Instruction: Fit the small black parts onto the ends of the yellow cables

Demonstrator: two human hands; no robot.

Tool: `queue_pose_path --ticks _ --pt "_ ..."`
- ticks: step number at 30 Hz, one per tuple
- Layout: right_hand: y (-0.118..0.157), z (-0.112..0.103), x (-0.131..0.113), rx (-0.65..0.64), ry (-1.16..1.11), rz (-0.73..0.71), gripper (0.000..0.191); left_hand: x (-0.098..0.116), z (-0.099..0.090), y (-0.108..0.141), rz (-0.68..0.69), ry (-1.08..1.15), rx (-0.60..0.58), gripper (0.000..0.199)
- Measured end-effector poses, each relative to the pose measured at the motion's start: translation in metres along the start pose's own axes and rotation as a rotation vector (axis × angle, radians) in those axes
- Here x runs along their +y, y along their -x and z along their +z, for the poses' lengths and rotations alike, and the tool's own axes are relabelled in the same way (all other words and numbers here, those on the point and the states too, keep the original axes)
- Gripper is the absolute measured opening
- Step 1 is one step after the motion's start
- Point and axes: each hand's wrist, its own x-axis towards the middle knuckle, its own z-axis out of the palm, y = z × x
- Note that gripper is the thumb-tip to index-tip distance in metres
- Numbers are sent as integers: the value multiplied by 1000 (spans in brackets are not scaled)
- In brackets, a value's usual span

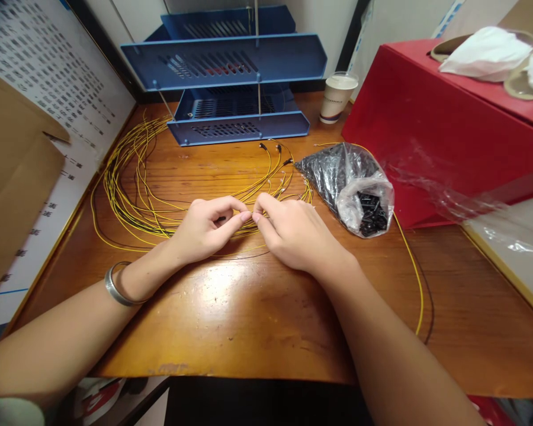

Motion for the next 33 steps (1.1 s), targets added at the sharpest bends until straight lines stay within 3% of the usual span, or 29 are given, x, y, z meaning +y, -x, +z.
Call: queue_pose_path --ticks 33 --pt "0 0 -2 -33 38 20 18 1 0 -1 -52 -26 -67 19"
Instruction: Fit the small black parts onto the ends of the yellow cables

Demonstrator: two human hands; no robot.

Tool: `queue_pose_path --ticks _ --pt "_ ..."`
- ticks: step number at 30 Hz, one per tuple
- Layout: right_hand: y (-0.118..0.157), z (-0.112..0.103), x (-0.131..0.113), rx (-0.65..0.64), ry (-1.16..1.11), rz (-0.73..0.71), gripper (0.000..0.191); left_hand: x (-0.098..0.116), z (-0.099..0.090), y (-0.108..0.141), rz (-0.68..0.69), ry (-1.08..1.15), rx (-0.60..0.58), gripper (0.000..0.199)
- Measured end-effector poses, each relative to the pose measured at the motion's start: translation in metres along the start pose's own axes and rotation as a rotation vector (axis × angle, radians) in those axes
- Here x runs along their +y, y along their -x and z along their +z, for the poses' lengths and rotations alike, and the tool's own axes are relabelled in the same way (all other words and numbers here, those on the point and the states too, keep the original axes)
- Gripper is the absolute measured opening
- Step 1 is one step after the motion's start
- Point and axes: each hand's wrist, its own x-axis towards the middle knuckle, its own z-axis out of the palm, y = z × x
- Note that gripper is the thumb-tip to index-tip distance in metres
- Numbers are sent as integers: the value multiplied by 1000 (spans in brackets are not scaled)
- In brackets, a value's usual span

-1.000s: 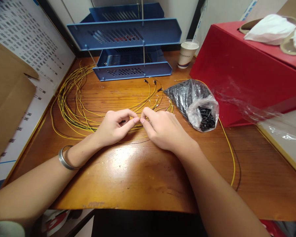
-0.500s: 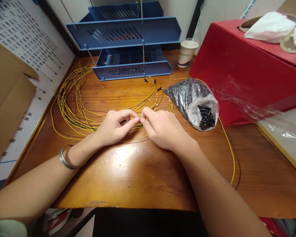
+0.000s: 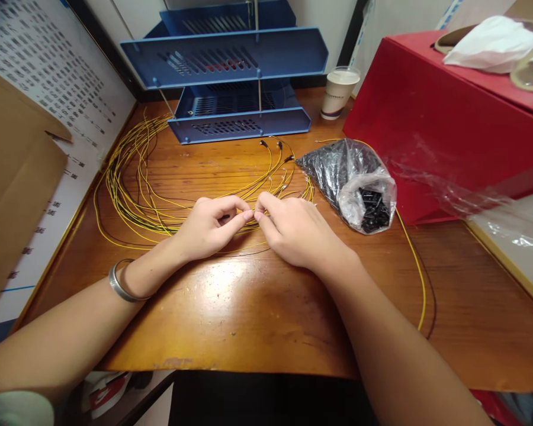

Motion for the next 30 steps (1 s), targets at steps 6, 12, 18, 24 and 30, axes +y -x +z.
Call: queue_pose_path --ticks 6,12,18,24,30 --pt "1 0 2 1 1 -7 18 0 0 0 0 -1 -7 19" --pt "0 1 1 0 10 -3 18 0 0 0 7 -10 -8 18" --pt "0 1 1 2 19 -6 18 0 0 0 2 -14 -14 19" --pt "0 1 1 -8 28 6 18 -1 1 -1 0 -24 -23 20" --pt "-1 2 1 -10 36 6 18 -1 0 -1 -6 -14 -33 20"
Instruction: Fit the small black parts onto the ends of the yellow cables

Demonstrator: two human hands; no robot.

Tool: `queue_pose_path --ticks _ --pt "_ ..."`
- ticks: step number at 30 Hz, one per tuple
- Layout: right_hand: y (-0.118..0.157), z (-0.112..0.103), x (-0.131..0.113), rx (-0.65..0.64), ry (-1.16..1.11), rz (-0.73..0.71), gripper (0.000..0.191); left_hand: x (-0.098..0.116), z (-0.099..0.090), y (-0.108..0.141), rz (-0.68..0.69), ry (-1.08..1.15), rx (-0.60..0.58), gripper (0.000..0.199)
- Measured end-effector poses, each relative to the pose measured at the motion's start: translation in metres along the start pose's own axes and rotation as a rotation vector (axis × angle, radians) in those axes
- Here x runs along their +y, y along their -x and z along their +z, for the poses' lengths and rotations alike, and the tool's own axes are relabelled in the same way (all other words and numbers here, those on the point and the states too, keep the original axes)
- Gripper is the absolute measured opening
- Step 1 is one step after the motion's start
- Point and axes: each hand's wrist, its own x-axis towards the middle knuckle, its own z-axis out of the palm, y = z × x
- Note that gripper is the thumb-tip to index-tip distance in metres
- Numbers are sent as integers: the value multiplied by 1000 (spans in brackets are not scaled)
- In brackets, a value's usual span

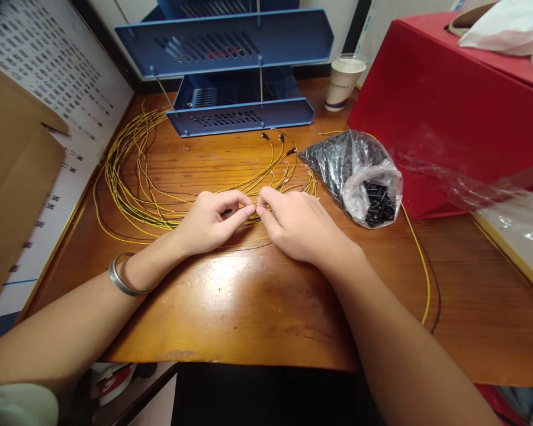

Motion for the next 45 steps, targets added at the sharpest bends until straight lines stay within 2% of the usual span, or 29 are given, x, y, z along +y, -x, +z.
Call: queue_pose_path --ticks 34,45 --pt "0 2 0 -5 -3 5 17 -2 1 0 8 -10 -10 19" --pt "0 2 3 20 -39 0 18 -4 1 1 40 -4 63 14"
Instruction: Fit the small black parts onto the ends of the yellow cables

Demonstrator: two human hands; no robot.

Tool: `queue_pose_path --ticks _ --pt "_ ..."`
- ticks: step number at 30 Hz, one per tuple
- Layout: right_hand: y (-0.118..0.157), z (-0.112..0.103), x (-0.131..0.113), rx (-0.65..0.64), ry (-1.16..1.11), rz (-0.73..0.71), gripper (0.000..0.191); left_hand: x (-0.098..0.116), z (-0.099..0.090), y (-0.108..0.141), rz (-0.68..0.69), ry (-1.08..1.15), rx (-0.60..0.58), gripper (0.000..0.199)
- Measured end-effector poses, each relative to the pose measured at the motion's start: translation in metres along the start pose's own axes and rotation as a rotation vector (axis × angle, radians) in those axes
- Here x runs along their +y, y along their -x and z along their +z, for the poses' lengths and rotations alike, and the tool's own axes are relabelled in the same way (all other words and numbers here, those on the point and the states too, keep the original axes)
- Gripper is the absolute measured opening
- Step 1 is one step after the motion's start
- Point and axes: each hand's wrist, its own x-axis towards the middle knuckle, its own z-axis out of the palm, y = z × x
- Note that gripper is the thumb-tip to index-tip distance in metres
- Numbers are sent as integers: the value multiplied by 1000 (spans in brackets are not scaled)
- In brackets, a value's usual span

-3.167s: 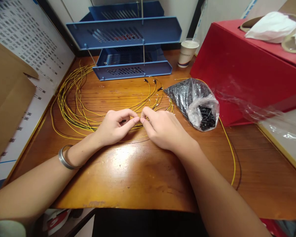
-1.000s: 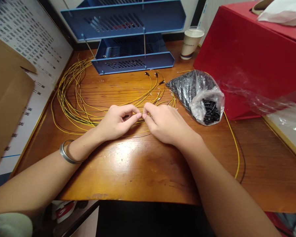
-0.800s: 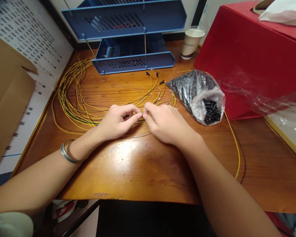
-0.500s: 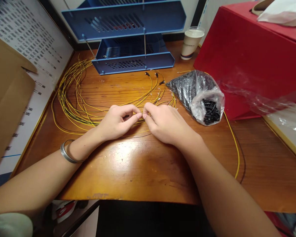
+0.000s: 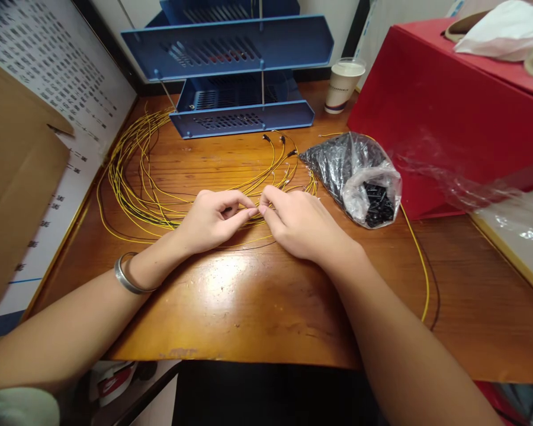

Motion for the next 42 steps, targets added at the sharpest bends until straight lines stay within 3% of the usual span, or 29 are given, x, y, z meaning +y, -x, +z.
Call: queue_pose_path --ticks 11,19,35,42 --pt "-1 -1 3 16 -34 1 17 -1 1 -1 -44 0 89 7" --pt "-1 -1 4 36 -56 -34 16 2 -2 0 -62 11 -33 20" --pt "0 -4 5 35 -53 -29 16 -2 -1 -1 -58 -7 49 10" --pt "1 -7 6 34 -95 -38 16 3 -2 -1 -40 7 -29 23"
